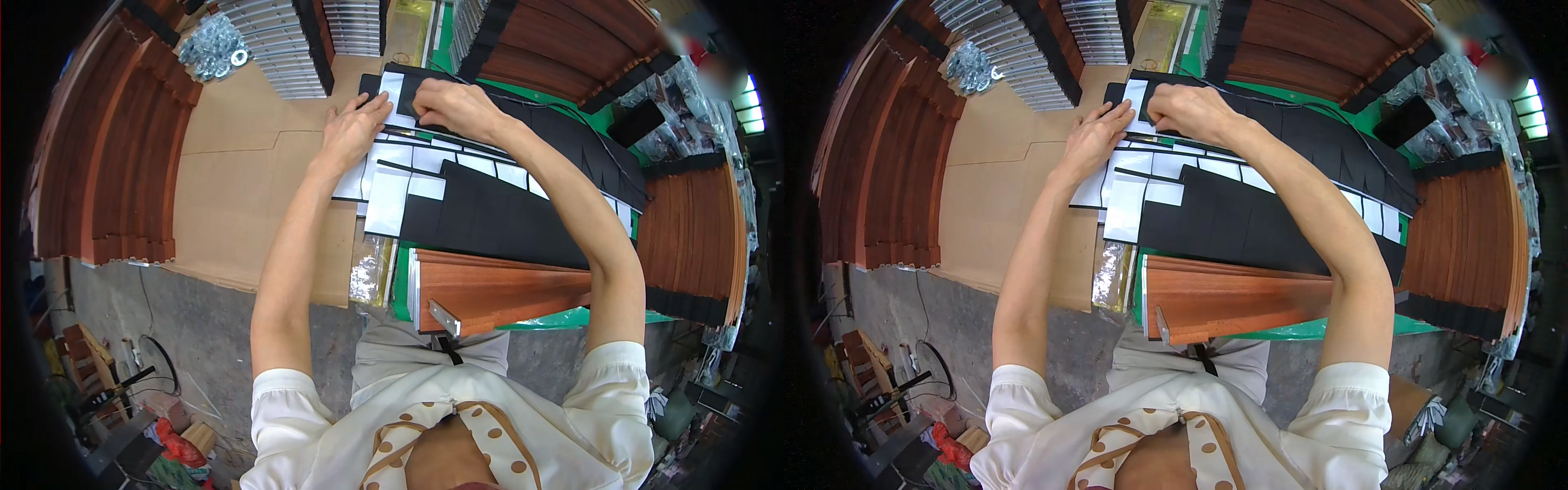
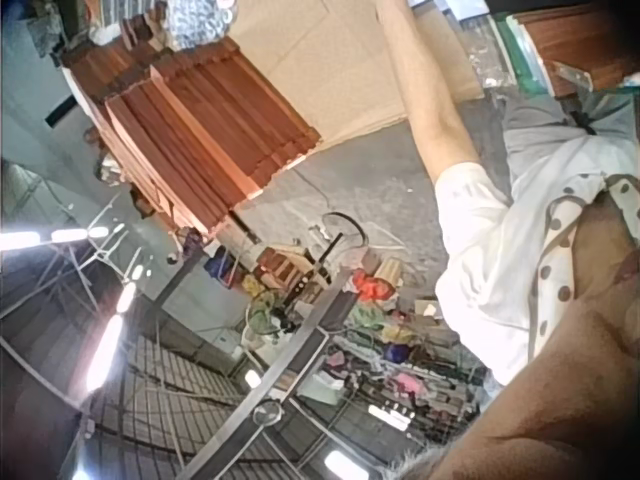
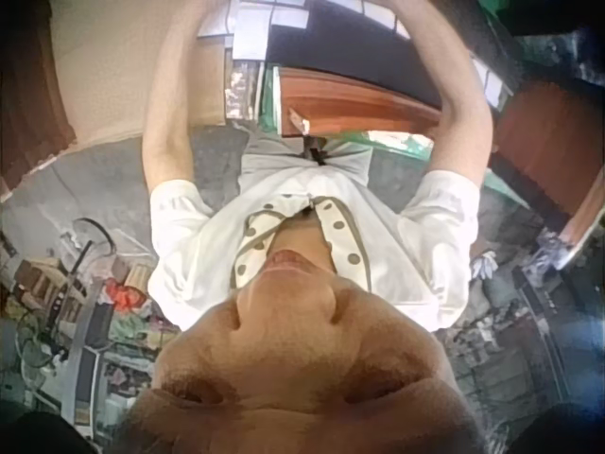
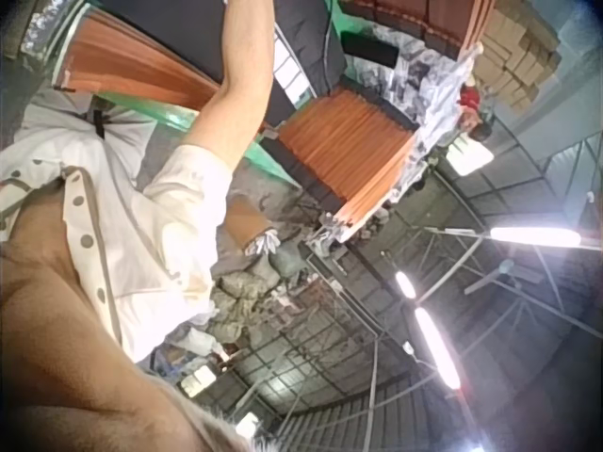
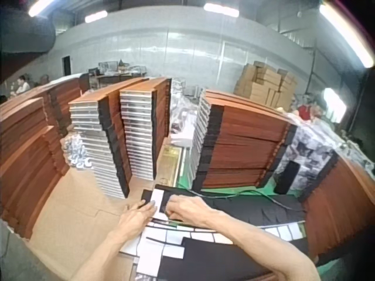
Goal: Apply black adhesive strips or labels to individual wooden slats as part of a furniture manufacturing process.
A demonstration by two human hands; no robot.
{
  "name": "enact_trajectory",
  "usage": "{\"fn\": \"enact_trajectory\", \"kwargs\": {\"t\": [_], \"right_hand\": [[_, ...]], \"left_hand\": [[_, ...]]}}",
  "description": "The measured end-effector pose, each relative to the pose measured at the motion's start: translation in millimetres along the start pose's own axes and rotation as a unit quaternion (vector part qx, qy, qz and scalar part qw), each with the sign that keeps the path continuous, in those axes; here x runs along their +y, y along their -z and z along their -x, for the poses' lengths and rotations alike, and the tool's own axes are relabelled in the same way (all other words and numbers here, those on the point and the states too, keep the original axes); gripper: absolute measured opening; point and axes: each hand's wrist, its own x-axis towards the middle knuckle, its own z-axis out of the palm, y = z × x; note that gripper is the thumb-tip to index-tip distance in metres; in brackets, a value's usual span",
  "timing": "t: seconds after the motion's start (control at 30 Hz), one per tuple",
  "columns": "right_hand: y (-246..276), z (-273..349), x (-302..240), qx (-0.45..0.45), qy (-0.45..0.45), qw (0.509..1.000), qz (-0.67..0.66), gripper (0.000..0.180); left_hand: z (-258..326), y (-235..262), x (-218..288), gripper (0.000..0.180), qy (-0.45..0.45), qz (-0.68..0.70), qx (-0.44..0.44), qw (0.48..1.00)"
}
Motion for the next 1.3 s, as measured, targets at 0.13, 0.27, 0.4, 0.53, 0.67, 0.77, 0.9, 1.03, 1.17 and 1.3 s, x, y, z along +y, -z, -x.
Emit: {"fn": "enact_trajectory", "kwargs": {"t": [0.13, 0.27, 0.4, 0.53, 0.67, 0.77, 0.9, 1.03, 1.17, 1.3], "right_hand": [[23, 20, -7, 0.065, -0.087, 0.981, -0.158, 0.019], [55, 48, -42, 0.054, -0.182, 0.893, -0.409, 0.019], [76, 88, -88, 0.065, -0.178, 0.8, -0.569, 0.02], [84, 124, -128, 0.056, -0.152, 0.746, -0.645, 0.024], [87, 155, -156, 0.046, -0.132, 0.702, -0.699, 0.022], [89, 174, -176, 0.047, -0.109, 0.69, -0.714, 0.021], [89, 200, -198, 0.027, -0.128, 0.715, -0.687, 0.024], [75, 222, -212, 0.201, -0.174, 0.784, -0.561, 0.032], [59, 227, -225, 0.275, 0.035, 0.951, -0.135, 0.038], [48, 226, -231, 0.254, 0.043, 0.964, -0.068, 0.037]], "left_hand": [[-1, 16, 7, 0.037, 0.012, 0.057, 0.043, 0.997], [24, 65, 52, 0.033, -0.054, 0.18, 0.222, 0.957], [61, 111, 118, 0.035, -0.128, 0.291, 0.288, 0.903], [92, 130, 145, 0.034, -0.18, 0.264, 0.314, 0.894], [117, 145, 166, 0.031, -0.227, 0.246, 0.325, 0.885], [134, 153, 180, 0.03, -0.241, 0.258, 0.317, 0.88], [161, 156, 191, 0.026, -0.27, 0.2, 0.326, 0.884], [188, 147, 193, 0.023, -0.28, 0.146, 0.359, 0.878], [207, 130, 196, 0.025, -0.251, 0.128, 0.331, 0.901], [213, 116, 196, 0.024, -0.232, 0.158, 0.313, 0.907]]}}
